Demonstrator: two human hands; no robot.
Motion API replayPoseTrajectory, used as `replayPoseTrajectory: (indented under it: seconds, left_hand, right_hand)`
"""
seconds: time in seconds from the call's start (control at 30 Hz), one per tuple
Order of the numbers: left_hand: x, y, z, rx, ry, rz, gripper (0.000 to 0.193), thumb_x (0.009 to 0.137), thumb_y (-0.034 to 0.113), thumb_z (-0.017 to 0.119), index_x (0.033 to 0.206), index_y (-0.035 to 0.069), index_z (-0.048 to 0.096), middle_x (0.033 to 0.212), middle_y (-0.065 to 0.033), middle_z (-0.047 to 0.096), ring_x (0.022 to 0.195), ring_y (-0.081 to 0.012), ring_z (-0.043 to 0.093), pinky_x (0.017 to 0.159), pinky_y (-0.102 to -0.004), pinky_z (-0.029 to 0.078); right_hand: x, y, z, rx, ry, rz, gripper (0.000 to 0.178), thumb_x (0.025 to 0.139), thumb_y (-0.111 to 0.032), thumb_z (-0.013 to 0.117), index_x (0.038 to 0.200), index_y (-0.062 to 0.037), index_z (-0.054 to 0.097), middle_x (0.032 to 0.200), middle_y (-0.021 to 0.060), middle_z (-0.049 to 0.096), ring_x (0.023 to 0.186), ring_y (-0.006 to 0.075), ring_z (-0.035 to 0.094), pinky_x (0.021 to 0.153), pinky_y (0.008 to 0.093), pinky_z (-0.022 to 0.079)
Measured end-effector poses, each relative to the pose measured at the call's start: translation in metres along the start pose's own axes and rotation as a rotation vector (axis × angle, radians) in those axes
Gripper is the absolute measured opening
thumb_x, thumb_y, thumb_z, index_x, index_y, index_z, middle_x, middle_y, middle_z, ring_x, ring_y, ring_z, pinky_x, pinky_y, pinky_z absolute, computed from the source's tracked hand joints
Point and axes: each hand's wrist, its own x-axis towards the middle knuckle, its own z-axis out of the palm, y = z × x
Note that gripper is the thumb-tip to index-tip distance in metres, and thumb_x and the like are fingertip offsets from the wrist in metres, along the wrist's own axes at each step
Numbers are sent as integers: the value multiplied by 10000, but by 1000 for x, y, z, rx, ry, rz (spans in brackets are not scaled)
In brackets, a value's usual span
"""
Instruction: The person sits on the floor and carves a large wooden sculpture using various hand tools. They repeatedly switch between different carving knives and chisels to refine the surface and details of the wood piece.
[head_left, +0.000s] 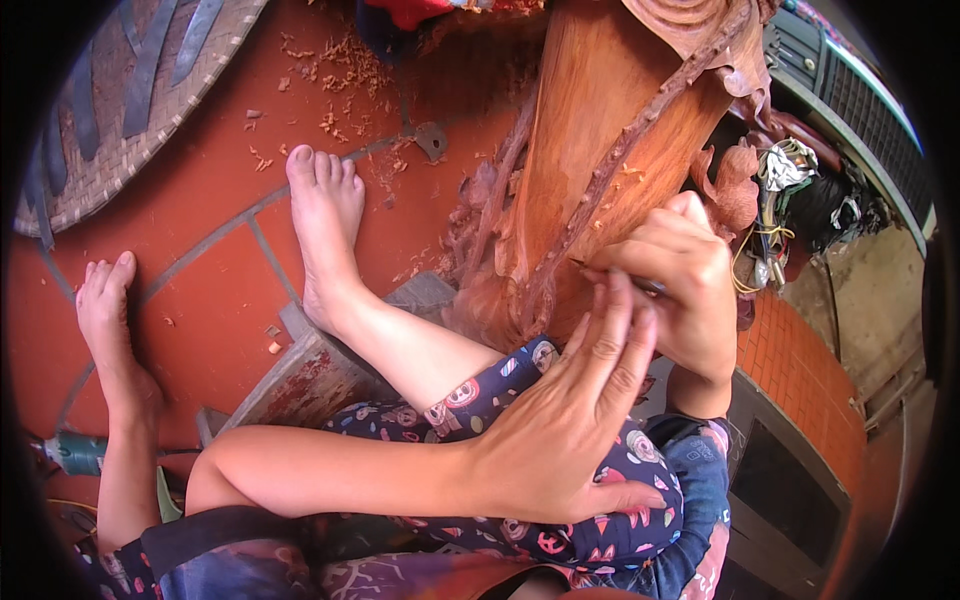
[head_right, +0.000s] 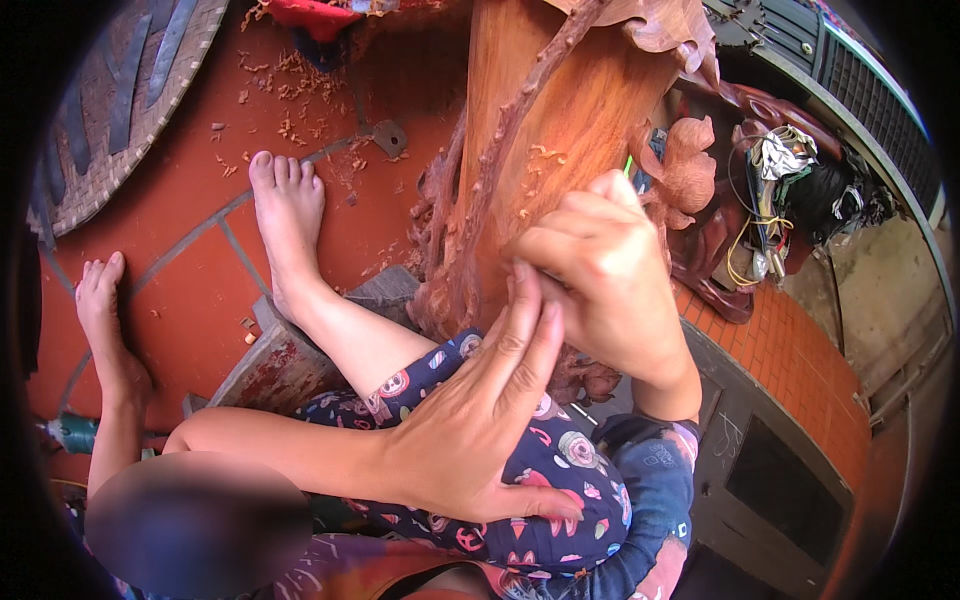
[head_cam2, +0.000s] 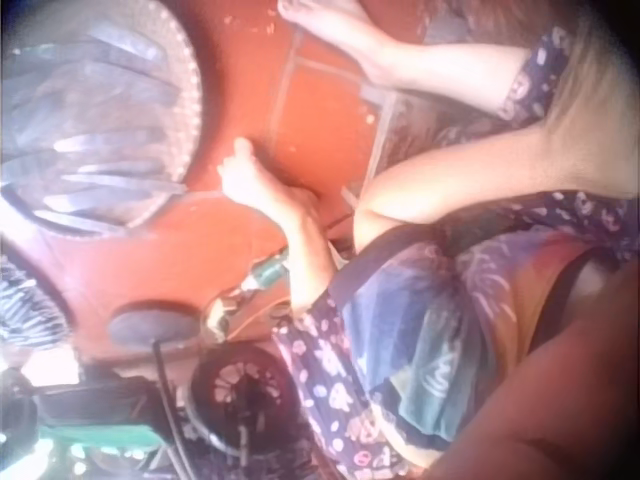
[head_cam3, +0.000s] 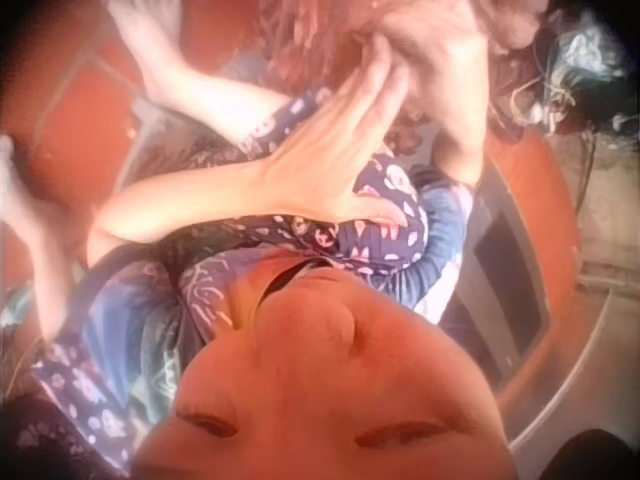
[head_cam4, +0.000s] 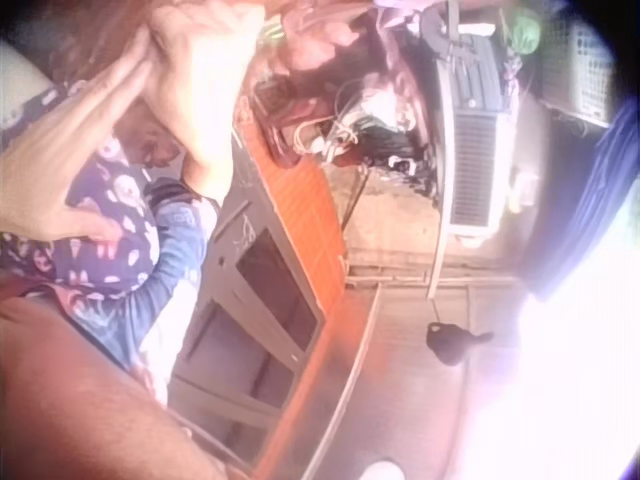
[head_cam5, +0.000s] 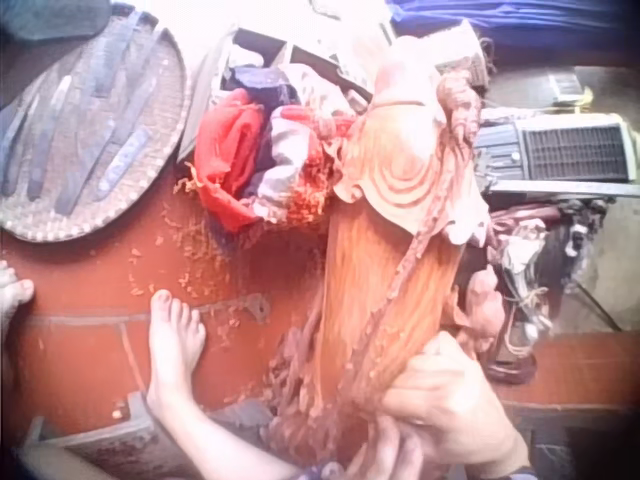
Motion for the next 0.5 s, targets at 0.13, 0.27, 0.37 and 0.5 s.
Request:
replayPoseTrajectory:
  seconds: [0.13, 0.27, 0.37, 0.5]
  left_hand:
    - [9, -1, -5, 31, 46, 79, 1276, 815, 587, 740, 1529, -213, 50, 1555, -509, 4, 1471, -651, 76, 1233, -586, 167]
    - [9, 6, -9, 29, -15, 27, 1305, 796, 575, 757, 1529, -214, 19, 1553, -510, -3, 1476, -645, 66, 1237, -582, 161]
    - [10, 4, -10, -59, -16, -47, 1316, 786, 571, 762, 1534, -204, 8, 1552, -512, -16, 1473, -652, 49, 1238, -587, 142]
    - [17, 1, -10, 76, 27, 62, 1291, 807, 548, 765, 1548, -181, -2, 1548, -516, -32, 1467, -662, 27, 1236, -597, 137]
  right_hand:
    - [4, 3, -5, -31, 235, 268, 76, 724, -93, 792, 777, -70, 742, 740, 27, 724, 641, 173, 605, 739, 345, 395]
    - [6, 1, -4, -3, 203, -16, 92, 696, -92, 781, 773, -65, 739, 696, 34, 686, 632, 191, 578, 714, 364, 396]
    - [9, 0, -3, -20, 56, 102, 114, 709, -95, 805, 792, -58, 736, 686, 40, 686, 651, 198, 585, 705, 362, 411]
    - [8, 0, -3, -137, 278, 218, 115, 740, -118, 799, 813, -54, 738, 739, 47, 726, 671, 191, 613, 724, 346, 429]
